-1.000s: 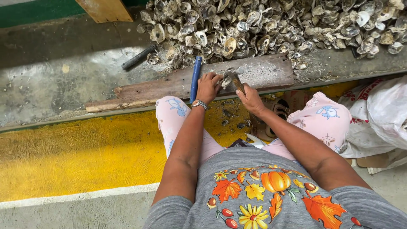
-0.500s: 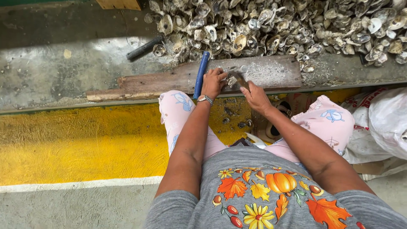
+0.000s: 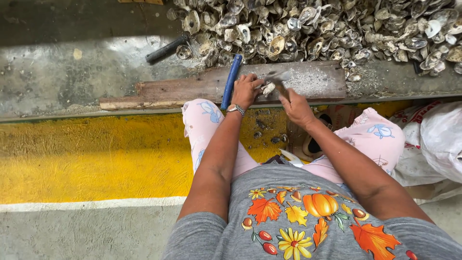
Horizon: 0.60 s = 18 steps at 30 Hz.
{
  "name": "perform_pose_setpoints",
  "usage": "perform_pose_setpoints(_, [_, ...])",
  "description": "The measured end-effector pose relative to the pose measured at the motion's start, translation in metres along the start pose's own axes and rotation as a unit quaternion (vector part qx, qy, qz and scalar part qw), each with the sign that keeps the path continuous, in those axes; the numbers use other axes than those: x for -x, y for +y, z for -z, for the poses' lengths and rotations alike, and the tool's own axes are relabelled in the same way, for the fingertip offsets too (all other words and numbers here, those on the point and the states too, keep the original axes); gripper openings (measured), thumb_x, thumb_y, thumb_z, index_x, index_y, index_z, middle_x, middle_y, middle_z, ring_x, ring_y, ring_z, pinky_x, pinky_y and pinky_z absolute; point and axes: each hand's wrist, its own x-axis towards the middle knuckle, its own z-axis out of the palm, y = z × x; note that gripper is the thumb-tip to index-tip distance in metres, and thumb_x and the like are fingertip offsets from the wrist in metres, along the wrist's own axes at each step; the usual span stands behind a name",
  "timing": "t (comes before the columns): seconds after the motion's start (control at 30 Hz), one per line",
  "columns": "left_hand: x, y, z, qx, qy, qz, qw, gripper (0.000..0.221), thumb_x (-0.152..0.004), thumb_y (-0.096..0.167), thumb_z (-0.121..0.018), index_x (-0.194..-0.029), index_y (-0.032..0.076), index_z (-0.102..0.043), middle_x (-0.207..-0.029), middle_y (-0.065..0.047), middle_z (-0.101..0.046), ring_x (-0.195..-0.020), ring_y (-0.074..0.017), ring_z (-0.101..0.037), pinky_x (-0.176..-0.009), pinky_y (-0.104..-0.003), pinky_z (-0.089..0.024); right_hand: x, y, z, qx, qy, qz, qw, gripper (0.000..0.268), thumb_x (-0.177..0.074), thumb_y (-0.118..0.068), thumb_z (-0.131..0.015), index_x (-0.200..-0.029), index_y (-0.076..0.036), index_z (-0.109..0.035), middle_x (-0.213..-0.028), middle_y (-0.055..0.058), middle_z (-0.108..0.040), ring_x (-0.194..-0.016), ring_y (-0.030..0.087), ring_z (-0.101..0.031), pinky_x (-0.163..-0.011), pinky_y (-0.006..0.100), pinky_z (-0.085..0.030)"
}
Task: The recorder uses a hammer and a blue-handled prying tool to open oyster shells on a wooden block.
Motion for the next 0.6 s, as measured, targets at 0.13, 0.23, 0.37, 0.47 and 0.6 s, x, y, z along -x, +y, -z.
perform_pose_setpoints(0.13, [0.000, -0.004, -0.003, -0.029, -0.025, 0.001, 0.999, 0.034, -0.080, 0.023, -0.084, -0.113, 0.026, -0.075, -0.123, 0.005, -0.065, -0.112, -0.0191, -0.056, -0.091, -0.038, -0.043, -0.007, 0.009, -0.001, 0.129, -0.051, -0.020, 0.990, 0.039, -0.109, -0.042, -0.048, -0.103, -0.004, -0.051, -0.065, 0.010, -0.056, -0.055, 0.027, -0.057, -0.056, 0.046, -0.047])
perform_pose_setpoints(0.23, [-0.003, -0.005, -0.014, -0.024, 0.009, 0.000, 1.000, 0.036, -0.076, 0.026, -0.081, -0.111, 0.033, -0.077, -0.124, 0.007, -0.065, -0.110, -0.0158, -0.056, -0.093, -0.035, -0.043, 0.000, -0.001, 0.002, 0.043, 0.012, 0.042, 0.998, 0.035, -0.109, -0.038, -0.049, -0.109, -0.003, -0.052, -0.066, 0.012, -0.054, -0.056, 0.025, -0.056, -0.055, 0.044, -0.046])
perform_pose_setpoints(0.37, [-0.011, 0.013, 0.006, -0.003, -0.045, 0.046, 0.998, 0.033, -0.079, 0.030, -0.078, -0.111, 0.037, -0.078, -0.123, 0.007, -0.064, -0.111, -0.0152, -0.055, -0.093, -0.034, -0.043, -0.001, 0.006, 0.010, 0.002, 0.070, 0.048, 0.996, 0.037, -0.110, -0.037, -0.052, -0.102, -0.001, -0.051, -0.069, 0.012, -0.055, -0.060, 0.024, -0.054, -0.058, 0.042, -0.046])
perform_pose_setpoints(0.47, [-0.011, 0.023, 0.013, 0.042, 0.030, -0.011, 0.999, 0.026, -0.078, 0.033, -0.079, -0.103, 0.026, -0.077, -0.124, -0.003, -0.065, -0.108, -0.0224, -0.057, -0.088, -0.038, -0.041, 0.006, 0.016, 0.010, -0.025, 0.090, 0.028, 0.995, 0.039, -0.109, -0.039, -0.055, -0.097, -0.002, -0.054, -0.069, 0.009, -0.058, -0.061, 0.019, -0.056, -0.057, 0.038, -0.047])
perform_pose_setpoints(0.6, [-0.021, 0.010, 0.008, 0.171, -0.066, 0.037, 0.982, 0.022, -0.097, 0.030, -0.068, -0.116, 0.019, -0.071, -0.111, 0.000, -0.074, -0.100, -0.0199, -0.068, -0.094, -0.039, -0.048, 0.007, 0.012, 0.013, -0.069, 0.090, -0.014, 0.993, 0.040, -0.108, -0.042, -0.053, -0.096, -0.003, -0.054, -0.067, 0.007, -0.057, -0.059, 0.017, -0.055, -0.055, 0.037, -0.046])
